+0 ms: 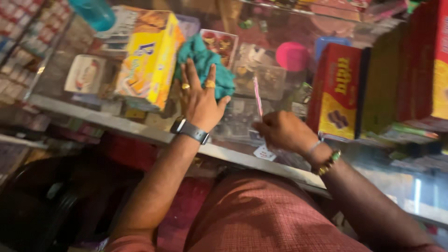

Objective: The person wipes the exterior of several small rectangular boxes with a teal cloth, opens each box to reveal wrapped items, and writes on the side of each box with a pink pen. The person repeats this process for multiple boxes on a glass display counter.

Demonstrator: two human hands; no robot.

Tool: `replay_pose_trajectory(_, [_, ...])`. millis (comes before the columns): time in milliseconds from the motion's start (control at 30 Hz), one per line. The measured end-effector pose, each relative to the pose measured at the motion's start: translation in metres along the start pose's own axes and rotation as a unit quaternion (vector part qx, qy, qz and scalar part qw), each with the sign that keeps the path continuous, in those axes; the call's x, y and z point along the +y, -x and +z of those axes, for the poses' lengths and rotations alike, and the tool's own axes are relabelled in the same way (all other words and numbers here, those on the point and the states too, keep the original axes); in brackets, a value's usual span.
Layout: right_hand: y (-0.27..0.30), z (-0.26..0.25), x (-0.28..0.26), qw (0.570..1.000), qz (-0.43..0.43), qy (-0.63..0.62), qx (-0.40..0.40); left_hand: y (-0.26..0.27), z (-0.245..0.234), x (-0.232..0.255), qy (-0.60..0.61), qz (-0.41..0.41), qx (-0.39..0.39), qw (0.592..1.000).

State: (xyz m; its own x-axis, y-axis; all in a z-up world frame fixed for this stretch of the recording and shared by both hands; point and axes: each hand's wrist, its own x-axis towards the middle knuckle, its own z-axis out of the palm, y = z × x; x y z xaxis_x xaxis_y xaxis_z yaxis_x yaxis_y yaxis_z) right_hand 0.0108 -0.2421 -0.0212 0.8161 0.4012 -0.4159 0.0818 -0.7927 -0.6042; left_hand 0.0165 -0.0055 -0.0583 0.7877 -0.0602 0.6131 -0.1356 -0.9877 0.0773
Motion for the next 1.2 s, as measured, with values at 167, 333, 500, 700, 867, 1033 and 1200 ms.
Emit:
replay_pose_trajectory(167, [-0.066,0.001,-0.009,0.987,-0.026,0.154,0.033,0.014,0.027,-0.033,0.033,-0.065,-0.072,0.995])
replay_pose_trajectory(333, [-0.111,0.001,-0.016,0.969,-0.016,0.226,0.099,0.031,0.020,-0.039,0.268,-0.132,0.077,0.951])
replay_pose_trajectory(500, [-0.088,0.014,-0.025,0.959,-0.075,-0.239,0.130,0.051,-0.007,-0.001,0.546,-0.254,0.123,0.789])
replay_pose_trajectory(700, [-0.038,0.065,-0.005,0.639,-0.113,-0.758,0.066,0.034,-0.048,0.038,0.435,0.062,-0.010,0.898])
replay_pose_trajectory(867, [-0.024,0.034,0.005,0.684,-0.130,-0.703,0.149,0.007,-0.065,-0.029,0.415,-0.107,-0.013,0.904])
replay_pose_trajectory(1033, [-0.012,0.038,0.000,0.707,-0.136,-0.681,0.133,-0.048,-0.078,-0.135,0.001,-0.182,-0.223,0.958])
replay_pose_trajectory(1200, [-0.018,0.052,-0.016,0.728,-0.105,-0.669,0.106,-0.054,-0.094,-0.125,0.046,-0.227,-0.226,0.946])
